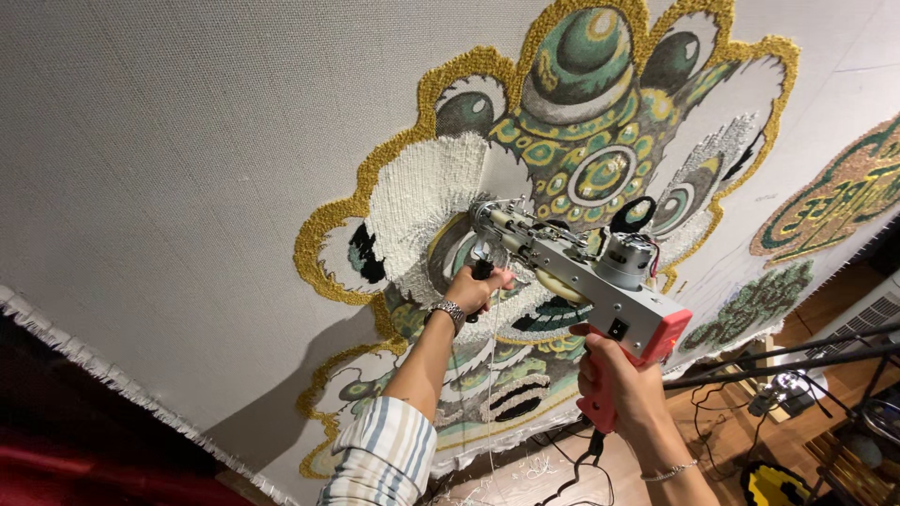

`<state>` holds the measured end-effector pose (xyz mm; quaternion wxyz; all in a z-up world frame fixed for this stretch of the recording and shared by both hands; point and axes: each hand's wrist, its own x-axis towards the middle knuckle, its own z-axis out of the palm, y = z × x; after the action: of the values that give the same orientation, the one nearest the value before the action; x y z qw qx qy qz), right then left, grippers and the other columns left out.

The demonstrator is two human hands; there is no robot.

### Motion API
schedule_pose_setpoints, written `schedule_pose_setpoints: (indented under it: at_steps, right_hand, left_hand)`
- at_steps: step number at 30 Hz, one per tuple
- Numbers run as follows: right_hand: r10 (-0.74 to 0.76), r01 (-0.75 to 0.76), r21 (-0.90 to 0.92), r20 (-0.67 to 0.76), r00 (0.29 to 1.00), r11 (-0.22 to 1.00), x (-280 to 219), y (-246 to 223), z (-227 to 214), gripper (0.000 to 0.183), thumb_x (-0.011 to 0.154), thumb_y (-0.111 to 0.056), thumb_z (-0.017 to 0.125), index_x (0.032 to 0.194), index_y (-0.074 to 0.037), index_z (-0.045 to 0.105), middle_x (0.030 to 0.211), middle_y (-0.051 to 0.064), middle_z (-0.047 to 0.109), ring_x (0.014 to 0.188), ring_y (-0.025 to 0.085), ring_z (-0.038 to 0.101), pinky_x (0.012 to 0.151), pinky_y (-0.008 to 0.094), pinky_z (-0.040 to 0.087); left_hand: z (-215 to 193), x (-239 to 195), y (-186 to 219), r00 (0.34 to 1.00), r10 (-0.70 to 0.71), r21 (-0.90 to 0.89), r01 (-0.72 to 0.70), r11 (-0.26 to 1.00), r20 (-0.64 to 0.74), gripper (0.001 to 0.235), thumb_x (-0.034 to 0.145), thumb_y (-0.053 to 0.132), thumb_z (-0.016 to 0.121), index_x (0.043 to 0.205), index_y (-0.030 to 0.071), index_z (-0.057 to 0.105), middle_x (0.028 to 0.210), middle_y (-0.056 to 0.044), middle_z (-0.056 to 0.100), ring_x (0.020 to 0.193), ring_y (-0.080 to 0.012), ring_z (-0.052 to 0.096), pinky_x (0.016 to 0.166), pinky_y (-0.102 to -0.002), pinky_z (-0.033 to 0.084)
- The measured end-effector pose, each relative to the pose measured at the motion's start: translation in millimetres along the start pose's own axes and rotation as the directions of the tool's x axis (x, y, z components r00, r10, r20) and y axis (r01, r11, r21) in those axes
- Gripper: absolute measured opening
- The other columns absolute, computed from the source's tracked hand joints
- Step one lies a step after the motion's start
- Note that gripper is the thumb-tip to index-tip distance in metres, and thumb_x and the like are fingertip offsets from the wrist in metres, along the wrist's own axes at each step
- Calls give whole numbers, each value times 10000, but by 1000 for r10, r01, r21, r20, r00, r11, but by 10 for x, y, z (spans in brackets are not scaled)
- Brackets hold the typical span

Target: The person uses a handheld tufting gun to apply white yarn into a stretched fabric canvas, following a pre-drawn design of a stylized hand. The operator guides the tool along the contours of the design, building up the pile to create a textured rug.

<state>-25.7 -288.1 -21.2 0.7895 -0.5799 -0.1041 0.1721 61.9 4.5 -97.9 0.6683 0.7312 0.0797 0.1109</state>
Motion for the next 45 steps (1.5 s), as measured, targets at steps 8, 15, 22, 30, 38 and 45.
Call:
schedule_pose_setpoints:
  at_steps: [8,15,22,30,38,45]
  right_hand:
    - [17,-18,-25,-36,999,1000,35,35,-14,335,883,-205,636,1120,26,689,610,40,468,481,159,444,421,301,361]
    - [-46,48,26,-80,996,999,76,126,-12,249,875,-159,672,1019,38,624,712,44,554,558,154,500,450,328,405]
    - [-85,87,27,-63,994,996,143,121,2,201,888,-154,678,965,19,612,707,38,529,552,159,502,467,338,419]
    - [-63,63,22,6,998,998,186,95,3,228,894,-187,663,970,27,666,607,50,482,511,164,476,460,324,401]
    - [-122,123,40,-42,992,992,184,74,32,206,892,-167,687,905,12,586,661,31,499,532,173,509,453,350,423]
    - [-102,105,42,-62,993,994,149,-62,108,193,884,-158,691,925,-4,583,677,22,485,548,168,499,460,343,402]
  left_hand:
    - [-29,-31,34,999,-44,66,44,997,-3,271,884,332,775,883,61,785,638,-43,667,417,-86,524,406,-276,431]
    - [24,-87,123,986,-85,102,100,990,-146,463,858,494,779,871,41,686,585,-25,625,427,-119,569,414,-288,471]
    - [13,17,91,967,-73,60,90,994,-243,493,869,525,752,793,47,659,621,-4,665,455,-129,603,429,-294,516]
    - [-22,40,206,976,39,84,-21,996,-215,329,863,484,727,924,164,776,591,13,651,418,-96,482,407,-291,361]
    - [-12,61,237,967,-2,124,35,992,-253,413,884,487,748,881,74,763,621,-8,663,458,-104,549,435,-296,427]
    - [-77,111,349,961,-9,140,49,989,-275,493,877,506,757,864,22,661,632,-39,674,462,-137,602,443,-315,489]
